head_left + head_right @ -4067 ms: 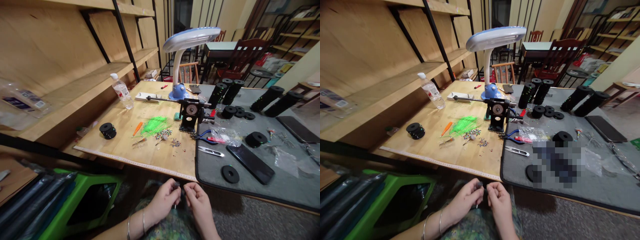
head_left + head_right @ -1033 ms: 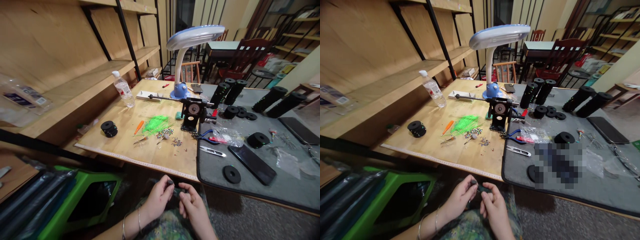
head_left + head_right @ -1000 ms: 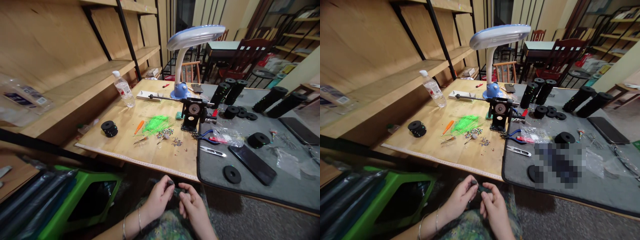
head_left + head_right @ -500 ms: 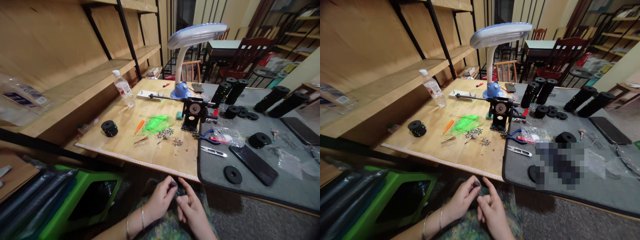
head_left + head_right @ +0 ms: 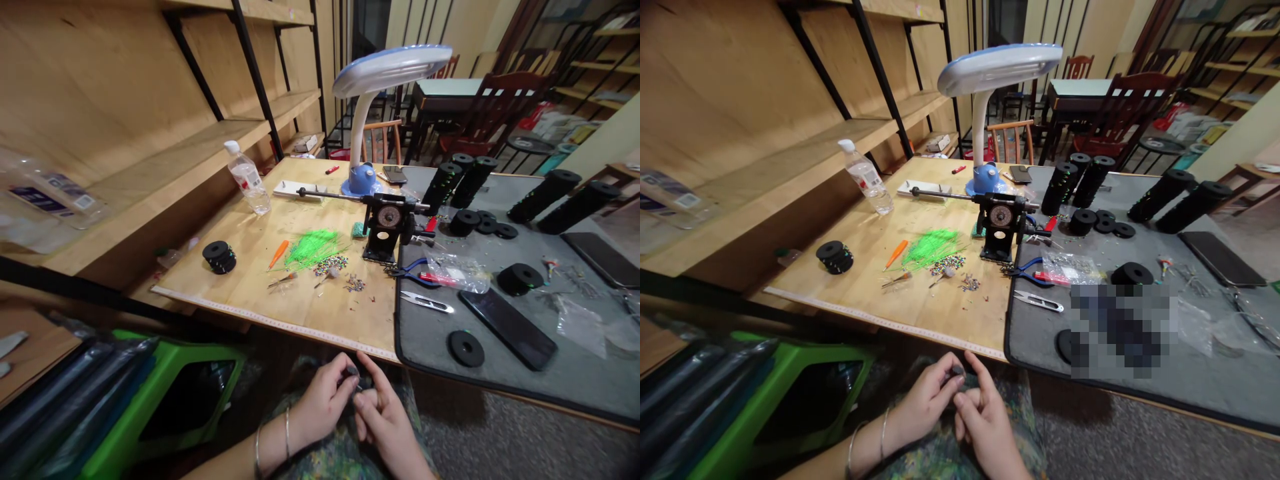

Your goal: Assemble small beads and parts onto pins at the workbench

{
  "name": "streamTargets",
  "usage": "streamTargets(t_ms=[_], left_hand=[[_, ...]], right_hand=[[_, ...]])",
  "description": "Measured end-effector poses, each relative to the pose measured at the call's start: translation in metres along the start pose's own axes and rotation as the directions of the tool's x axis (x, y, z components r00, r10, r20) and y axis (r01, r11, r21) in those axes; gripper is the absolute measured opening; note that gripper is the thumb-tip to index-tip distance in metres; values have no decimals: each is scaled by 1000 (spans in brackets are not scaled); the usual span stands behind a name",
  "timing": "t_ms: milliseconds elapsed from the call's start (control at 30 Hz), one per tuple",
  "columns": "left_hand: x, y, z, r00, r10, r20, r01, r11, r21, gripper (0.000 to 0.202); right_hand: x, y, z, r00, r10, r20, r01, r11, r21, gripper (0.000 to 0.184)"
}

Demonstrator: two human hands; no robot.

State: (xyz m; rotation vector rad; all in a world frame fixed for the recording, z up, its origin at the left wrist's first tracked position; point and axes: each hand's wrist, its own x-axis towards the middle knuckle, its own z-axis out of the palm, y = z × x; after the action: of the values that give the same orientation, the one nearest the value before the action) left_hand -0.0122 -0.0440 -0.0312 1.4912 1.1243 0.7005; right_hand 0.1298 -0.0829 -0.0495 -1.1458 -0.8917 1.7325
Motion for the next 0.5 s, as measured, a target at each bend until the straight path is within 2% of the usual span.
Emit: streamTargets(t_ms=[500], left_hand=[[1, 2, 0, 1000, -10, 5, 10, 1000, 3, 12]], right_hand=[[3, 6, -3, 1000, -10, -28, 11, 1000, 14, 77]])
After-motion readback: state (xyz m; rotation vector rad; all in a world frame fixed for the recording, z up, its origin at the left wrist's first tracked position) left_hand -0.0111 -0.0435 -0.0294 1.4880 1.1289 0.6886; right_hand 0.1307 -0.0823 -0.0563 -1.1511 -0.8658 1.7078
